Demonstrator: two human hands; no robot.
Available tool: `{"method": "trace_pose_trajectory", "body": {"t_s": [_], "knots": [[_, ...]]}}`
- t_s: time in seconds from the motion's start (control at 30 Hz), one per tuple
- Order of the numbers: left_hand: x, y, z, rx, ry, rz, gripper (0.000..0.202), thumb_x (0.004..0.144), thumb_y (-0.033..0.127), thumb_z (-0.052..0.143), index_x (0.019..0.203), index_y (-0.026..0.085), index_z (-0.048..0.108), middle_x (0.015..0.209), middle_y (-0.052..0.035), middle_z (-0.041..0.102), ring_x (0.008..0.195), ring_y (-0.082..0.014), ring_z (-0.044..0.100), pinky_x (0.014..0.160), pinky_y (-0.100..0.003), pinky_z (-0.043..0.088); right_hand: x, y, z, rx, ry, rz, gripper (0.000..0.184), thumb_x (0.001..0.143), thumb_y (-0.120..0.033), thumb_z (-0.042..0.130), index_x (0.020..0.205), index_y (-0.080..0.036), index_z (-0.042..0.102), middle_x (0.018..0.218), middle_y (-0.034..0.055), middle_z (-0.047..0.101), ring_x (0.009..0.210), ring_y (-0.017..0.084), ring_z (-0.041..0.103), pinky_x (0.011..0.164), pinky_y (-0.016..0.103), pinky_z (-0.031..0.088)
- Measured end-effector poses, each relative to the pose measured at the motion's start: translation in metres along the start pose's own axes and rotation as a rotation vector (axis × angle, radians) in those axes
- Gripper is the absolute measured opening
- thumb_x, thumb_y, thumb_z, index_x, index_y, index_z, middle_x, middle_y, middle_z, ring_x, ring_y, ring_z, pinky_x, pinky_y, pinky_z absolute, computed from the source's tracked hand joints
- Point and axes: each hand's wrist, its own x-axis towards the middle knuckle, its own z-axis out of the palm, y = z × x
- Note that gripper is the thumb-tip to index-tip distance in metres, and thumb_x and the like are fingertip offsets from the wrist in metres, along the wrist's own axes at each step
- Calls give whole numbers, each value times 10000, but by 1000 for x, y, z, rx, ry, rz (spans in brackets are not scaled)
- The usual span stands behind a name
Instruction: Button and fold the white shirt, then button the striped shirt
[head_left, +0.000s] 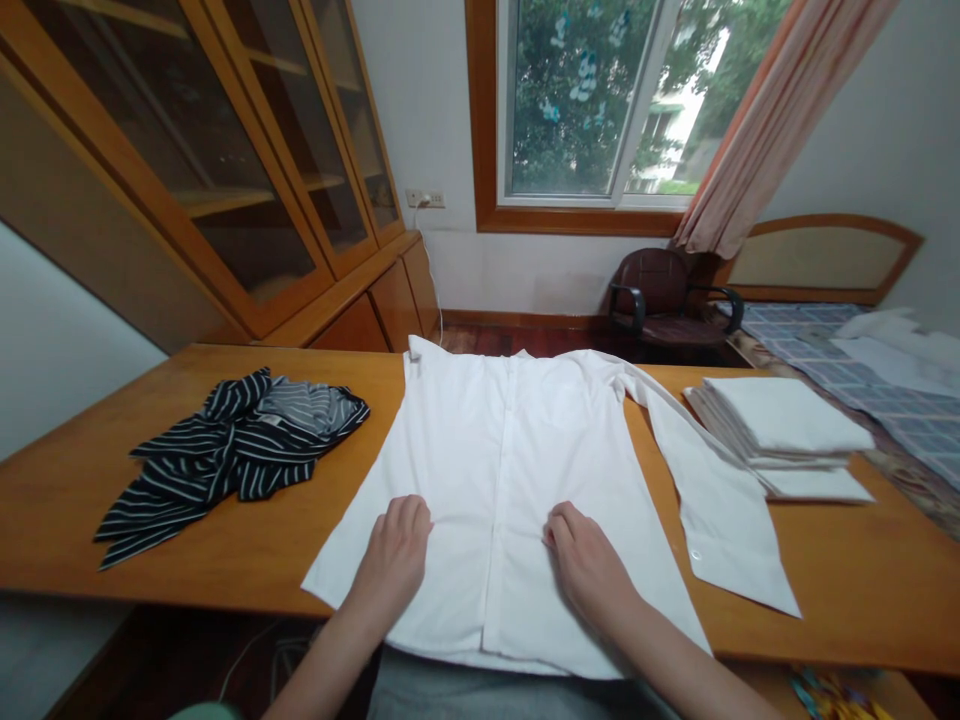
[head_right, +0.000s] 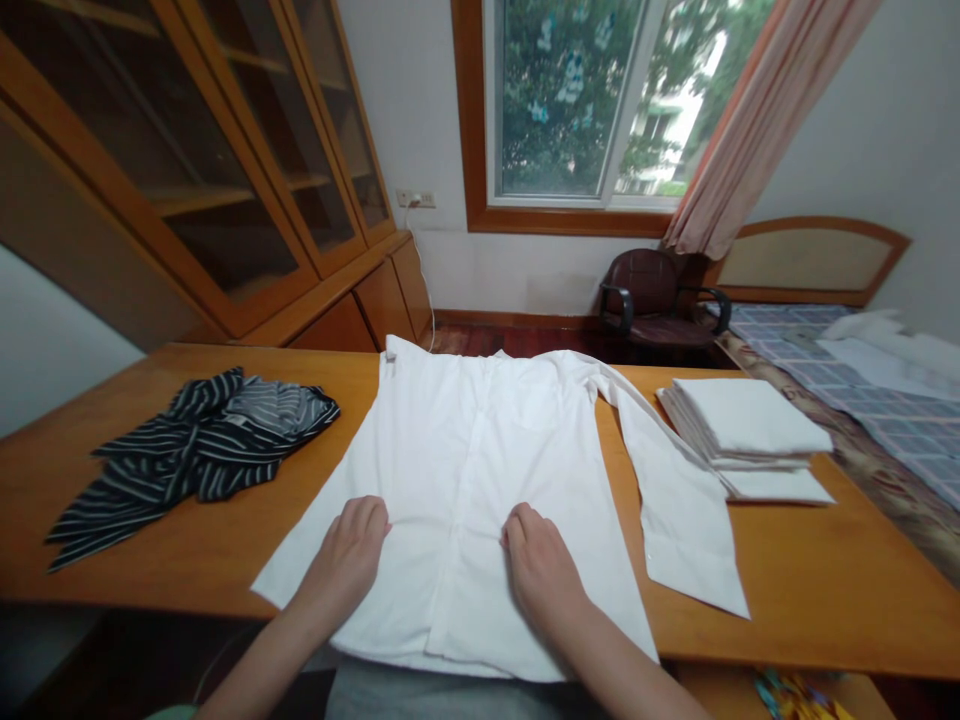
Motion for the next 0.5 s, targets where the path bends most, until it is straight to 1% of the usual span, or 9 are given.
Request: {"method": "trace_pose_trajectory", "body": {"t_s": [0.13,0.23,0.3,0.37,0.43,0.5], "knots": [[-7,3,-1,-18,4,-2,211,963,99,410,868,165,586,931,-102,556,916,-265,504,768,-397,440,-3,-1,-9,16,-15,-35,216,982,-117,409,862,-185,575,905,73,577,768,192,545,720,324,437],[-8,3,-1,-27,5,1,211,965,104,410,862,167,583,932,-101,556,920,-265,505,772,-398,447,7,3,-21,41,-52,-97,168,983,-160,451,894,-185,591,899,64,580,784,188,546,722,317,442],[-8,2,-1,-19,11,12,204,967,111,416,866,165,585,931,-100,555,923,-267,505,776,-399,451,23,8,-27,53,-50,-111,130,983,-206,489,922,-185,601,918,67,591,836,198,556,756,323,458],[-7,2,-1,-6,9,28,205,971,119,416,871,163,589,928,-99,553,913,-267,507,778,-403,455,43,16,-31,68,-25,-80,116,980,-247,517,944,-186,610,965,76,609,889,209,567,806,336,476],[-6,1,-3,7,-7,38,222,976,128,404,869,166,594,920,-95,554,883,-260,507,771,-404,458,66,25,-29,67,20,-48,127,975,-271,537,1013,-184,622,1087,102,618,974,225,573,866,356,485],[-4,-1,-6,11,-32,46,232,979,141,397,872,174,601,914,-92,560,870,-257,510,769,-403,463,85,35,-22,19,89,-15,223,958,-308,574,1139,-185,616,1255,139,584,1128,268,538,949,407,471]]}}
